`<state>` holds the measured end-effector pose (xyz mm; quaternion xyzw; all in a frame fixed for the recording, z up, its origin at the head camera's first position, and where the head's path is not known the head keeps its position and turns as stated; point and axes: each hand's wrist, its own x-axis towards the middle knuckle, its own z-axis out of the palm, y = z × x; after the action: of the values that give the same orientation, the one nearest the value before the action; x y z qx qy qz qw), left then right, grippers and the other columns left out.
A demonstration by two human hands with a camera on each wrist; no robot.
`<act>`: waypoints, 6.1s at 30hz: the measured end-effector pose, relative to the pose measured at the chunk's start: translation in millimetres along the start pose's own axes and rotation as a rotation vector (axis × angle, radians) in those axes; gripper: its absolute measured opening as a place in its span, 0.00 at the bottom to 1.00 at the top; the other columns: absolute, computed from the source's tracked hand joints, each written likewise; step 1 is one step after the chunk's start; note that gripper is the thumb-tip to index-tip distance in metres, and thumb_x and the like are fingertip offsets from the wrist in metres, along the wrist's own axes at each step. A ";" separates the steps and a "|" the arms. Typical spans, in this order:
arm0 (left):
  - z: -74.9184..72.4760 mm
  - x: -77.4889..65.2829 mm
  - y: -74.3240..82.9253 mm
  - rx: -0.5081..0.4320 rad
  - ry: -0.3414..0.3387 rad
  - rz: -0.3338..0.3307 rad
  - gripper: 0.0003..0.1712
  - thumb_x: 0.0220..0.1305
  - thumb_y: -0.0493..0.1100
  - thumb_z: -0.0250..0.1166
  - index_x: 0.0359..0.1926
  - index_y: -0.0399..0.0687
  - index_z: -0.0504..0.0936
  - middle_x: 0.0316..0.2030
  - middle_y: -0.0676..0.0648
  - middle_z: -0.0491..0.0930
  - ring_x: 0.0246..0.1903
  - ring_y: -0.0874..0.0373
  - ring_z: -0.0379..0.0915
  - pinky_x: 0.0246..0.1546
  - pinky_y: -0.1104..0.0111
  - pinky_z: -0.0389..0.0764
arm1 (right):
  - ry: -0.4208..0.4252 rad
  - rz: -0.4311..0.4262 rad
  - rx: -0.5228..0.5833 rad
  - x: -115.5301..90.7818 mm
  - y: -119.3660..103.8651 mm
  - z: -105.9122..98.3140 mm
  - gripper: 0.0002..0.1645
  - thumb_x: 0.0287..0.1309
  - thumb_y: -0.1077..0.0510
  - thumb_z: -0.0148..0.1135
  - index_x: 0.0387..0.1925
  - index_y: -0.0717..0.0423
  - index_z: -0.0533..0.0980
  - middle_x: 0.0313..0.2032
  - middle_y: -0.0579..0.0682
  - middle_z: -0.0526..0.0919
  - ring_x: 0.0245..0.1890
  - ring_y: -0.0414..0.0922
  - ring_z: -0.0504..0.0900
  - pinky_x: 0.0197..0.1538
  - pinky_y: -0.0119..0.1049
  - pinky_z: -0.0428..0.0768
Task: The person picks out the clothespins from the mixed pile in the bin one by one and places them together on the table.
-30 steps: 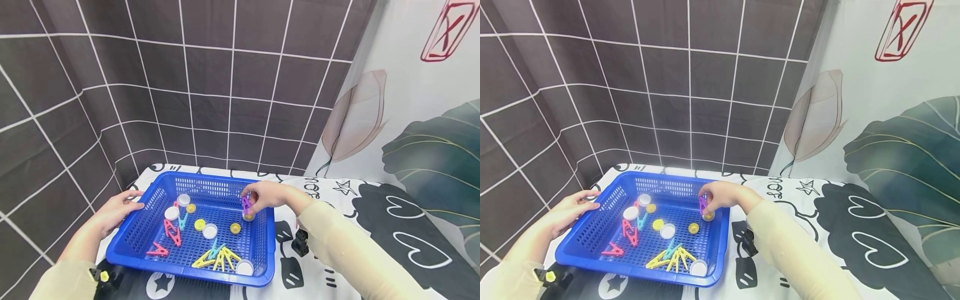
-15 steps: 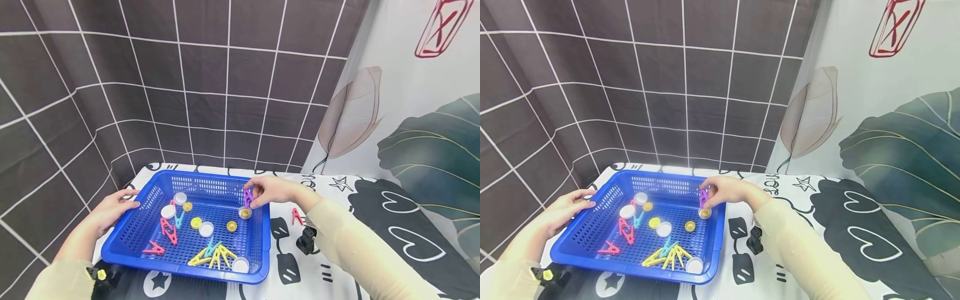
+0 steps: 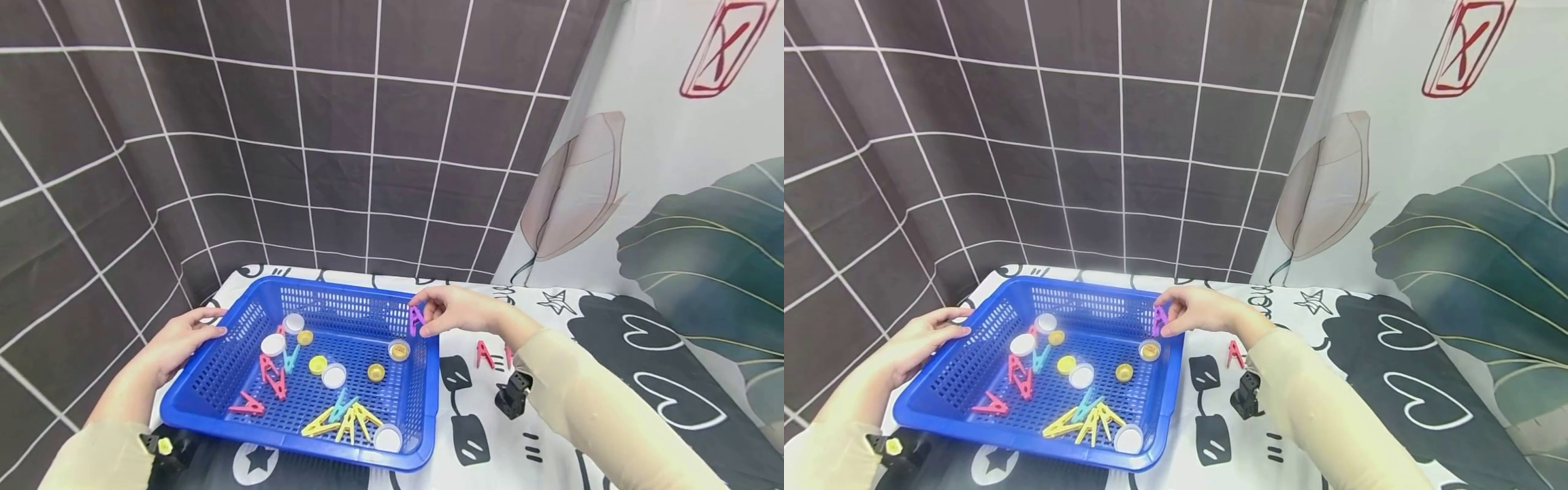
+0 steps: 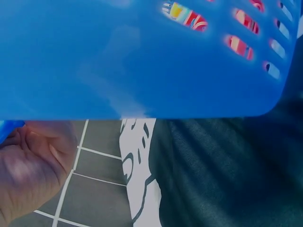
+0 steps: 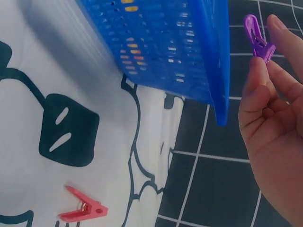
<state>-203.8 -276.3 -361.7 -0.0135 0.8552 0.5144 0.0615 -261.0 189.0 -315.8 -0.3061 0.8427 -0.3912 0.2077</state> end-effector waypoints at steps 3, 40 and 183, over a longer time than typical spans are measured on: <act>0.5 -0.2 0.1 0.019 0.013 0.004 0.32 0.65 0.45 0.58 0.64 0.32 0.61 0.40 0.37 0.77 0.32 0.53 0.80 0.32 0.63 0.82 | 0.016 0.014 0.028 -5.3 4.1 -3.3 0.33 0.49 0.55 0.71 0.56 0.60 0.70 0.32 0.51 0.76 0.33 0.46 0.75 0.41 0.39 0.77; 3.2 -3.4 0.4 0.065 0.037 -0.004 0.33 0.66 0.47 0.58 0.64 0.32 0.60 0.46 0.31 0.73 0.31 0.53 0.79 0.30 0.62 0.81 | 0.179 0.121 0.129 -90.9 105.5 -33.6 0.36 0.54 0.59 0.66 0.62 0.66 0.64 0.35 0.55 0.73 0.32 0.45 0.71 0.34 0.33 0.74; -2.0 -1.4 1.7 0.055 -0.016 -0.035 0.34 0.65 0.46 0.59 0.64 0.32 0.59 0.49 0.27 0.73 0.35 0.50 0.80 0.35 0.60 0.81 | -0.007 0.159 -0.089 10.9 11.8 -16.9 0.36 0.53 0.44 0.66 0.63 0.45 0.68 0.35 0.50 0.78 0.37 0.52 0.77 0.36 0.39 0.77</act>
<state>-202.7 -277.3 -359.1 -0.0229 0.8681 0.4897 0.0778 -283.0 196.6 -316.0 -0.2483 0.8802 -0.3346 0.2272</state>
